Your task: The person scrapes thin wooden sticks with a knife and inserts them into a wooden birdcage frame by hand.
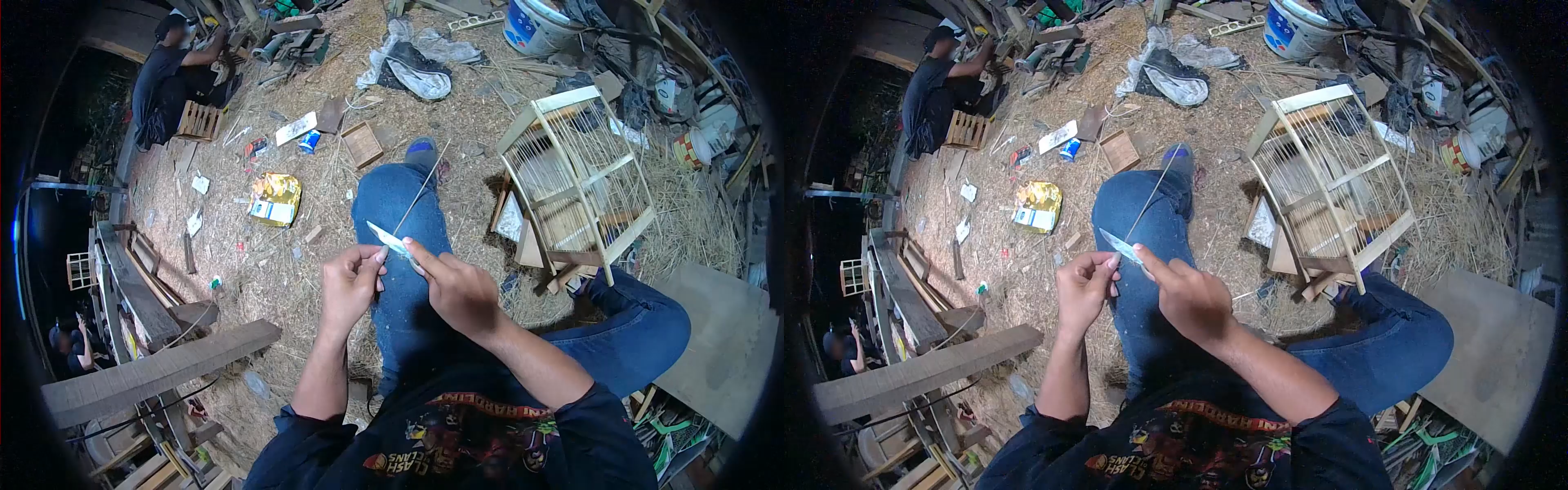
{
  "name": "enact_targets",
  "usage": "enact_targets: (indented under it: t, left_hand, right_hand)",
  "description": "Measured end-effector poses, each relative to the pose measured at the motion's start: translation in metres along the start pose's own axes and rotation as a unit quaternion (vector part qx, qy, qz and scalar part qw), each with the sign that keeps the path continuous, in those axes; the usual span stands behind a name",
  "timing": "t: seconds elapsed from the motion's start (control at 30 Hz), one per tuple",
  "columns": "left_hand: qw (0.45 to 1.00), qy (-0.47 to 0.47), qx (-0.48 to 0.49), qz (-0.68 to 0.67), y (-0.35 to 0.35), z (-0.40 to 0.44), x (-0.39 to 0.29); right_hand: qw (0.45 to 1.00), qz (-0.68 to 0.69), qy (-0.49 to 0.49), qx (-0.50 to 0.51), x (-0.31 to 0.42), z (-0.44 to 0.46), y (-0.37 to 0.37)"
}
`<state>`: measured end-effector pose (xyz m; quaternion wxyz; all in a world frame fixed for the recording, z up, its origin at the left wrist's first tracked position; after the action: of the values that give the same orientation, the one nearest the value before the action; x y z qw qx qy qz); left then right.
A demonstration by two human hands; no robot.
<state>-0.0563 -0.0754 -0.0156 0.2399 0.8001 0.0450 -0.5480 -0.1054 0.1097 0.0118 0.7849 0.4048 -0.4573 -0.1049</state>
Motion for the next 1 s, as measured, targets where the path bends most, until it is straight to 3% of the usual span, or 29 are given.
enact_targets:
  t: [0.1, 0.2, 0.23, 0.3, 0.37, 0.43, 0.5, 0.6, 0.63, 0.7, 0.73, 0.83, 0.9, 1.0]
  left_hand:
    - [1.000, 0.019, 0.003, -0.008, 0.002, -0.001, 0.004]
    - [0.999, 0.028, 0.005, -0.024, 0.002, 0.000, 0.009]
    - [0.999, 0.026, 0.006, -0.034, 0.002, 0.000, 0.010]
    - [0.999, 0.026, 0.005, -0.047, 0.002, 0.000, 0.012]
    - [0.998, 0.026, 0.007, -0.059, 0.001, 0.001, 0.017]
    - [0.993, 0.008, 0.010, -0.117, 0.000, 0.003, 0.019]
    - [0.994, 0.008, 0.000, -0.112, 0.002, 0.002, 0.019]
    - [0.994, 0.003, -0.009, -0.111, 0.004, -0.003, 0.016]
    - [0.994, -0.003, -0.004, -0.114, 0.002, -0.005, 0.013]
    - [0.992, -0.002, 0.010, -0.125, -0.004, -0.009, 0.011]
    - [0.990, 0.000, 0.024, -0.136, -0.010, -0.011, 0.009]
    - [0.988, 0.009, 0.053, -0.144, -0.027, -0.016, 0.002]
    - [0.987, 0.003, 0.066, -0.147, -0.036, -0.019, -0.002]
    - [0.974, 0.040, 0.102, -0.198, -0.047, -0.022, -0.005]
  right_hand:
    - [0.999, 0.047, -0.014, 0.018, -0.010, 0.004, -0.003]
    - [0.980, 0.167, -0.055, -0.096, -0.029, 0.011, 0.013]
    - [0.980, 0.167, -0.054, -0.096, -0.025, 0.013, 0.017]
    - [0.962, 0.227, -0.148, -0.029, -0.033, 0.010, 0.005]
    - [0.963, 0.201, -0.179, -0.005, -0.027, 0.010, -0.010]
    - [0.986, 0.128, -0.090, -0.054, -0.011, 0.015, -0.011]
    - [0.987, 0.115, -0.098, -0.062, -0.018, 0.020, -0.018]
    - [0.949, 0.123, -0.261, -0.124, -0.062, 0.022, -0.011]
    - [0.940, 0.152, -0.262, -0.155, -0.066, 0.025, 0.004]
    - [0.907, 0.308, -0.247, -0.150, -0.076, 0.027, -0.001]
    - [0.907, 0.305, -0.249, -0.151, -0.076, 0.026, 0.001]
    - [0.830, 0.506, -0.235, -0.014, -0.051, 0.034, -0.020]
    - [0.808, 0.545, -0.222, 0.027, -0.041, 0.039, -0.025]
    - [0.800, 0.571, -0.186, 0.011, -0.042, 0.046, -0.024]
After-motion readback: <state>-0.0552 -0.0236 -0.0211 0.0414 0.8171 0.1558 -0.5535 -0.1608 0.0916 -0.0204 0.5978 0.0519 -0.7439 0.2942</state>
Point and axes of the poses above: each hand's wrist, its own z-axis towards the middle knuckle, its own y-axis out of the back of the hand, x = y × z, the point moved 9 cm from there along z, towards the middle knuckle
